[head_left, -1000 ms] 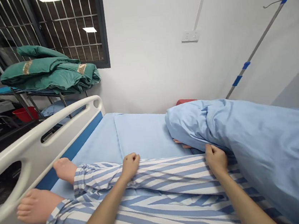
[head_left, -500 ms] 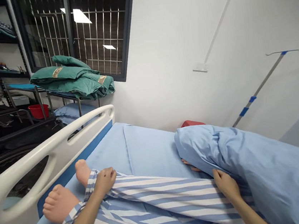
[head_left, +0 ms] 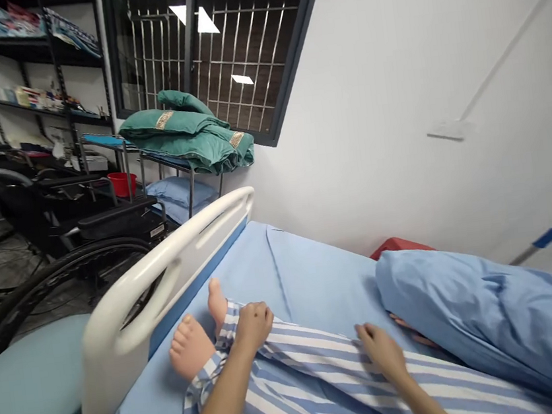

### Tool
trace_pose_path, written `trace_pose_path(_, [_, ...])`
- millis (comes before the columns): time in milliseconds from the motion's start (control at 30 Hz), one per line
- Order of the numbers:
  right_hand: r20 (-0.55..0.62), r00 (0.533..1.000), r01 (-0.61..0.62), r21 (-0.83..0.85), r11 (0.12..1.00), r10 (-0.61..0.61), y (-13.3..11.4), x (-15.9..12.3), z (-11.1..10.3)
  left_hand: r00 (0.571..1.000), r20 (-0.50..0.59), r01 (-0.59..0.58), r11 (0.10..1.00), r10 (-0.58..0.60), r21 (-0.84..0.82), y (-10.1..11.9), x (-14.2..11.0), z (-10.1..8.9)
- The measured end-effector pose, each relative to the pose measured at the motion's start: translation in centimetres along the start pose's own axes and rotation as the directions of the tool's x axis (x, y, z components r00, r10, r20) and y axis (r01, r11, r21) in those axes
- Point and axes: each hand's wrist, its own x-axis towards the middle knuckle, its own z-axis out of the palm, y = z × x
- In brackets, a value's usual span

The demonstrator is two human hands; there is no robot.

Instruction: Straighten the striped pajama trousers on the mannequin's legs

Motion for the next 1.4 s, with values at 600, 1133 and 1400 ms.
trace_pose_path(600, [0.0, 0.995, 0.062, 0.76, 0.647, -0.096, -19.1, -4.0, 10.3, 0.995, 0.038, 0.097, 0.981, -0.092, -0.167, 0.4, 0.4, -1.2])
trace_pose_path(1133, [0.088, 0.992, -0.039, 0.893, 0.448, -0.088, -19.3, -3.6, 10.1, 0.941, -0.028, 0.268, 0.79, -0.338, -0.551, 2.0, 1.0, -1.7])
trace_pose_path(1400, [0.047, 0.986, 0.032, 0.89, 0.456, -0.16, -19.5, -3.9, 10.3, 0.974, 0.006, 0.223, 0.964, -0.225, -0.143, 1.3, 0.9, -0.9])
